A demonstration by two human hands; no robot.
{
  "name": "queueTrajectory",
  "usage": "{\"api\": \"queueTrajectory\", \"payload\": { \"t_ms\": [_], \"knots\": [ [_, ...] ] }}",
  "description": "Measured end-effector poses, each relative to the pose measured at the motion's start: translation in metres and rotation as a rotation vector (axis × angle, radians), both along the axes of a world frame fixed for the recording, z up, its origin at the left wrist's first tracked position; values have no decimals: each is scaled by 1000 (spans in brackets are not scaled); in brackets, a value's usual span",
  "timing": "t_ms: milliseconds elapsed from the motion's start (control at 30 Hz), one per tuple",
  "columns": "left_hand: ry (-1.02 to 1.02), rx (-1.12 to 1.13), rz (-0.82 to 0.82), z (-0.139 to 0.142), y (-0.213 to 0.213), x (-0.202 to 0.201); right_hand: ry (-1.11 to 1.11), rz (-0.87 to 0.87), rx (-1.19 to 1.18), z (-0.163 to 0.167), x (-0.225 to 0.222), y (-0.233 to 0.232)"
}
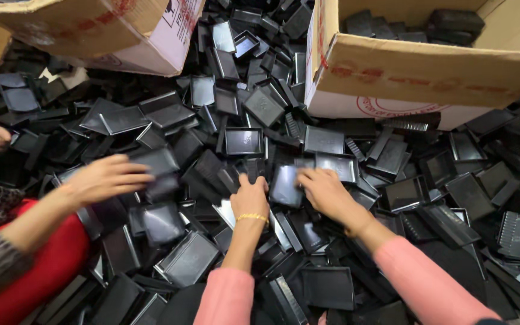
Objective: The person sits on the floor surrounded by a large pile of black plastic components. They repeatedly pick up individual pieces, inspect them, and place them into a cardboard box. Another person is also sorting nearby.
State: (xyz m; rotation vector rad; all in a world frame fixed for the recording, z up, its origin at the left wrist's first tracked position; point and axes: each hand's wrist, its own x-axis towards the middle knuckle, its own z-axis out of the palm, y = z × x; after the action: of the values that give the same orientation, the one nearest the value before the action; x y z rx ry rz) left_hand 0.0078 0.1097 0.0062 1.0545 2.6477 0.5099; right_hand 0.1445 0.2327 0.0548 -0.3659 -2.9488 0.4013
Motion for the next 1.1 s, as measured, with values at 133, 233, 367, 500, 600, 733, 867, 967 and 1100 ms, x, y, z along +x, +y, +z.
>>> {"api": "queueTrajectory", "payload": {
  "t_ms": [133,233,367,500,600,733,867,967,1100],
  "knots": [
    [-253,134,-37,33,-44,30,-68,-12,77,-25,70,-8],
    [-608,609,-111,40,-78,59,254,71,149,-28,117,-4],
    [-1430,783,131,19,-67,92,489,-394,-1113,-22,151,-13],
    [-2011,1245,249,-9,-40,122,575,-480,-1097,-26,137,-44],
    [-2022,1296,209,-24,-42,128,378,-452,-630,-29,125,-72],
    [-1951,1293,187,-28,-48,122,-46,-551,-754,-19,118,-89],
    [-1840,1261,143,-21,-45,117,142,-621,-888,-2,113,-91],
    [-1743,1309,101,-15,-45,114,321,-571,-902,11,113,-94],
    [-1720,1356,-25,-13,-48,115,295,-514,-842,13,115,-110]
  ]
}}
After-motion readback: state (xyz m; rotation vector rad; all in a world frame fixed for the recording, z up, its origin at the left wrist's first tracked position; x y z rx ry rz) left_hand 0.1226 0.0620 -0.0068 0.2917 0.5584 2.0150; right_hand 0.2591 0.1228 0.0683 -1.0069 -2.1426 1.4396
